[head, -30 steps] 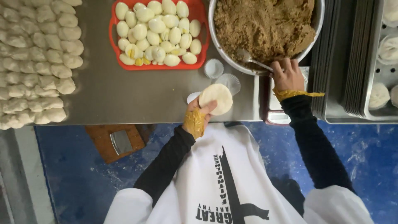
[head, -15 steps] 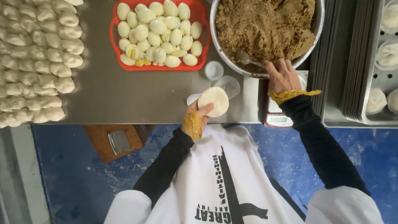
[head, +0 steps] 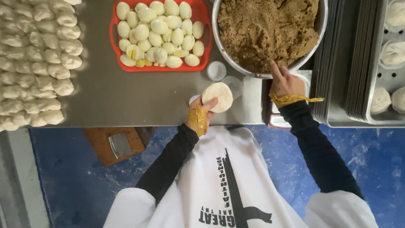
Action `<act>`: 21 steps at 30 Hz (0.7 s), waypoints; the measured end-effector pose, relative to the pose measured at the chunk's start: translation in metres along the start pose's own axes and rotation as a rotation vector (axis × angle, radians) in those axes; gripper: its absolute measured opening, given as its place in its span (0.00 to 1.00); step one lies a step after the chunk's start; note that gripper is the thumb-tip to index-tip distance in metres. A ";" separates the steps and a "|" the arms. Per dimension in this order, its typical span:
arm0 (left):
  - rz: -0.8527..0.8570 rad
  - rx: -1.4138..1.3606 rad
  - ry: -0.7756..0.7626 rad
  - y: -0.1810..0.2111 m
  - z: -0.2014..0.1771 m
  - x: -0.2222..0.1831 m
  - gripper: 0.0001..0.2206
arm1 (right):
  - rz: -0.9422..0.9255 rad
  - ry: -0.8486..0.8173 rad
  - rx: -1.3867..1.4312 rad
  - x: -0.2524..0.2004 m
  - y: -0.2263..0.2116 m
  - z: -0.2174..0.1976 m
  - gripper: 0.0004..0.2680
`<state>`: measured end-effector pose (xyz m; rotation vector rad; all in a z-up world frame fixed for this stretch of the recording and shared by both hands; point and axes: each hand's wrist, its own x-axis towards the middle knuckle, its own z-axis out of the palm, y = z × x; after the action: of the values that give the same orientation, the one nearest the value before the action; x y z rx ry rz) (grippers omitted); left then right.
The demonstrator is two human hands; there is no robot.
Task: The recorder prepares stuffed buns by flattening dough, adding meat filling with a spoon, adding a hard-boiled egg, and sealing the bun before placing it in a liner.
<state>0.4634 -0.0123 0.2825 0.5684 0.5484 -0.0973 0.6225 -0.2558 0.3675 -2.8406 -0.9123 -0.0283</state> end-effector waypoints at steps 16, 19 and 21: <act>0.012 0.005 0.049 -0.002 -0.009 0.001 0.18 | 0.064 -0.114 0.269 0.011 -0.005 0.024 0.19; 0.030 0.016 0.045 -0.007 -0.014 0.006 0.18 | 0.101 -0.145 0.322 0.011 -0.010 0.022 0.16; 0.041 0.015 0.039 -0.004 -0.010 0.005 0.18 | 0.093 -0.130 0.329 0.009 -0.008 0.025 0.15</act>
<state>0.4618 -0.0101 0.2709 0.5969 0.5738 -0.0519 0.6247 -0.2406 0.3442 -2.5948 -0.7277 0.2937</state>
